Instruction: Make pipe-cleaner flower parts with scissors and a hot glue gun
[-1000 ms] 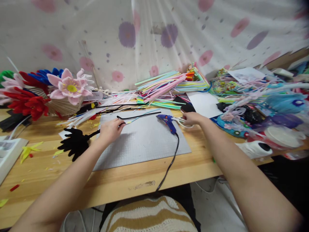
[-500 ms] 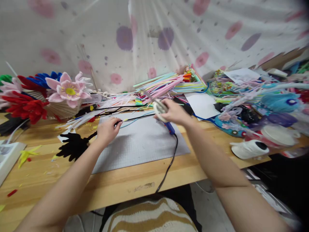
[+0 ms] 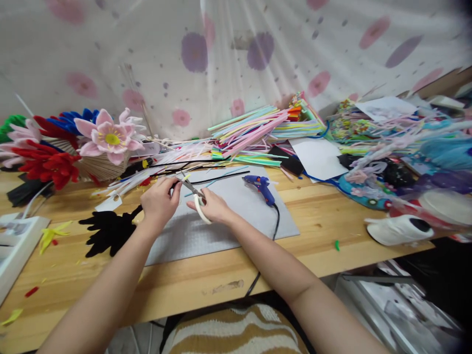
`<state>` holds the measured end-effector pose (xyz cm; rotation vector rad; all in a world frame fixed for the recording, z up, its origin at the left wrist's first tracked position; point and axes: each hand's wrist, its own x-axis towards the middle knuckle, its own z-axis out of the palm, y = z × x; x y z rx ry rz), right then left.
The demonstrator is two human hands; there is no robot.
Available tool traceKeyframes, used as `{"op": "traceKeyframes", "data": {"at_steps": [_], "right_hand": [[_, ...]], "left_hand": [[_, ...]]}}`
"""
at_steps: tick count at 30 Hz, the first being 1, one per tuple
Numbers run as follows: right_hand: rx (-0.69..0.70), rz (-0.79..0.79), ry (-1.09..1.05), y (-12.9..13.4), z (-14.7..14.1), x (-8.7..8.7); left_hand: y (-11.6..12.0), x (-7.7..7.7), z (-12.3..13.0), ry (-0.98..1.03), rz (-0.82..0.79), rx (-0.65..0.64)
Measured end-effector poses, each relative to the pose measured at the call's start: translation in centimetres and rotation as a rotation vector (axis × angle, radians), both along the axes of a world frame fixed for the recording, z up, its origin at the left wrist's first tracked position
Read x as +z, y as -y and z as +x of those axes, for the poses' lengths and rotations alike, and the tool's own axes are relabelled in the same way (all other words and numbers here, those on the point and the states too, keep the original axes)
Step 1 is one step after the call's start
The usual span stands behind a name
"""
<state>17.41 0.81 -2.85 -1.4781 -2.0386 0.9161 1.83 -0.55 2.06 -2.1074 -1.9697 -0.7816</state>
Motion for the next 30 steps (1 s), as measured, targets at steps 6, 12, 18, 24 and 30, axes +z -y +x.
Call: {"op": "traceKeyframes", "data": {"at_steps": [6, 12, 18, 24, 30], "right_hand": [[0.038, 0.08, -0.019, -0.1, -0.6, 0.3], [-0.002, 0.142, -0.004, -0.1, -1.1, 0.5], [-0.066, 0.18, 0.004, 0.2, -1.5, 1.2], [-0.099, 0.195, -0.011, 0.2, -2.3, 1.1], [0.039, 0.116, -0.135, -0.6, -2.1, 0.9]], "left_hand": [[0.3, 0.0, 0.1, 0.099, -0.016, -0.074], [-0.1, 0.9, -0.1, 0.287, -0.171, -0.099], [-0.8, 1.7, 0.0, 0.311, -0.228, -0.057], [-1.1, 2.6, 0.5, 0.338, -0.343, 0.045], [-1.9, 1.6, -0.5, 0.538, -0.324, -0.045]]}}
